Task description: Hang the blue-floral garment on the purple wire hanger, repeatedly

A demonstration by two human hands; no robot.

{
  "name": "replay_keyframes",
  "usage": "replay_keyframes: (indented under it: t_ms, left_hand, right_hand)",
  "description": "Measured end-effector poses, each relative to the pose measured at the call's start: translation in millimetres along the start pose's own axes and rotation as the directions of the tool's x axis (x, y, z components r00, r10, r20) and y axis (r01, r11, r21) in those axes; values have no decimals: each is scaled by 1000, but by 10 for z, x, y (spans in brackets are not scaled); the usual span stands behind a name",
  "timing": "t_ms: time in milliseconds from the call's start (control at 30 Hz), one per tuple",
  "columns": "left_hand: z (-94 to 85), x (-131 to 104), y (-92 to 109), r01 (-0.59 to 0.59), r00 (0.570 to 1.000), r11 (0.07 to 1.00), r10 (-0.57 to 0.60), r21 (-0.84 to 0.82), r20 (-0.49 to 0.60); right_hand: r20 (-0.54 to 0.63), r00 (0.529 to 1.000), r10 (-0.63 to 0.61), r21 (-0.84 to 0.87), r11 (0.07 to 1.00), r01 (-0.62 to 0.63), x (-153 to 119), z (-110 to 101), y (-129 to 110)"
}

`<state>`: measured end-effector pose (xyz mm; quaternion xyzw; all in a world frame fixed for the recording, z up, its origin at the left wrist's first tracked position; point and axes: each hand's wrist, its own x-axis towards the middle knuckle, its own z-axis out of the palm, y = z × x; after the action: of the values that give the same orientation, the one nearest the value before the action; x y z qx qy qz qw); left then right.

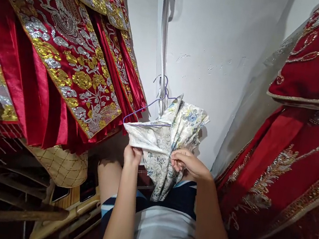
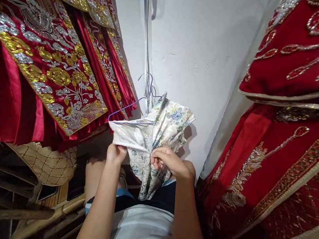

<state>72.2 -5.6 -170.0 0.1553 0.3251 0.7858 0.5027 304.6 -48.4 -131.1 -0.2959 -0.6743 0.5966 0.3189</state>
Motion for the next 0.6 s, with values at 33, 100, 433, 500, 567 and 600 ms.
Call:
replay_keyframes:
  t_ms: [33, 100, 433, 500, 567, 600]
  left_hand:
    - [6, -32, -35, -14, 1000, 999, 14, 36, 14]
    - [17, -101, -98, -52, 997, 992, 46, 116, 55]
    - [411, -698, -149, -510, 762, 736, 146, 446, 630]
    - [515, -821, -119, -579, 692, 689, 131, 437, 710]
    - [583, -882, -84, -609, 651, 675, 126, 416, 748]
    - [597, -888, -65, -627, 638, 661, 132, 412, 759]
  right_hand:
    - [-10, 999, 40, -29, 999, -40, -3, -19, 36]
    - [-18, 987, 162, -116, 980, -163, -6, -53, 106]
    - [-324, 931, -168, -139, 982, 129, 200, 22, 312]
    - [-264, 936, -232, -29, 972, 233, 232, 122, 346]
    - [-244, 937, -251, 110, 953, 284, 234, 200, 361]
    - [-232, 943, -238, 175, 944, 281, 224, 224, 355]
